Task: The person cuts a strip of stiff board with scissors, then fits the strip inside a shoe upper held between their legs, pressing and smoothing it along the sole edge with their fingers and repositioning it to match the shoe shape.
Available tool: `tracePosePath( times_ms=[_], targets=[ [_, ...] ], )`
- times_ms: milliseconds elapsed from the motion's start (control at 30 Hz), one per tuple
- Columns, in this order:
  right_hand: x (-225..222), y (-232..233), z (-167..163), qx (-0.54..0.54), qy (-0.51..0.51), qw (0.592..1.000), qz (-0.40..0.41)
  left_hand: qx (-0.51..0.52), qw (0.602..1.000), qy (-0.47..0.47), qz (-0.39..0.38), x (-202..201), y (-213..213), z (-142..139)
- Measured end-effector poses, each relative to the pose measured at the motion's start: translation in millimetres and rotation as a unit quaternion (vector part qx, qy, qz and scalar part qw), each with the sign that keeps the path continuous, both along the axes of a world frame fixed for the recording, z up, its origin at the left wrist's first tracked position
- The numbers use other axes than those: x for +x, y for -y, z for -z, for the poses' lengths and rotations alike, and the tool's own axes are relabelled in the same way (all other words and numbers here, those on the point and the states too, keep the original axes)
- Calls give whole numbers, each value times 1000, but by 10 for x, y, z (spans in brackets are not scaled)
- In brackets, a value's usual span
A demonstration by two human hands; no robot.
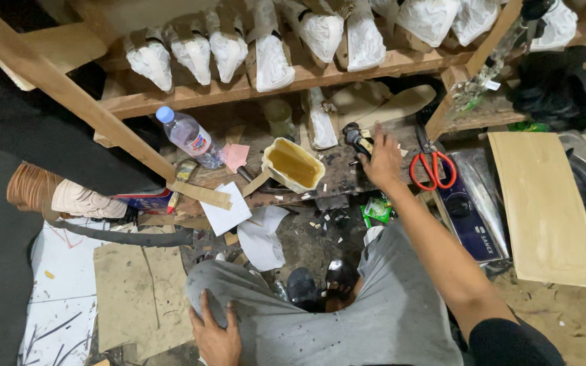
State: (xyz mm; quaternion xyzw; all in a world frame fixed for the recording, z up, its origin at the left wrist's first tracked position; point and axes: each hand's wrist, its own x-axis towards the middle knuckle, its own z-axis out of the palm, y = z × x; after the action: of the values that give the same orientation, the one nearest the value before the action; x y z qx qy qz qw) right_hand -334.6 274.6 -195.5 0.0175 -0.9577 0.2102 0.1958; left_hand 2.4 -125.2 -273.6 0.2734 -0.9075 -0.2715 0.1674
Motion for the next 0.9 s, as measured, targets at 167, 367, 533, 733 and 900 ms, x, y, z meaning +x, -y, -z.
tracePosePath(
  times_ms=[167, 367, 533, 733, 900],
  targets=[
    [17, -31, 20, 32, -21, 999, -35, -11, 1000, -25, 14, -30, -80, -90],
    [266, -326, 103, -7, -41, 998, 36, -4, 1000, -28, -1, 55, -16, -137],
    [438, -630, 69, 32, -34, 993, 106, 17, 1000, -1, -12, 77, 3, -139],
    [283, -412, 24, 87, -84, 989, -86, 8, 1000, 15, -6, 13, -91, -178],
    [106, -299, -5, 96, 9, 993, -70, 7, 1000, 15, -6, 45, -106, -176]
  ],
)
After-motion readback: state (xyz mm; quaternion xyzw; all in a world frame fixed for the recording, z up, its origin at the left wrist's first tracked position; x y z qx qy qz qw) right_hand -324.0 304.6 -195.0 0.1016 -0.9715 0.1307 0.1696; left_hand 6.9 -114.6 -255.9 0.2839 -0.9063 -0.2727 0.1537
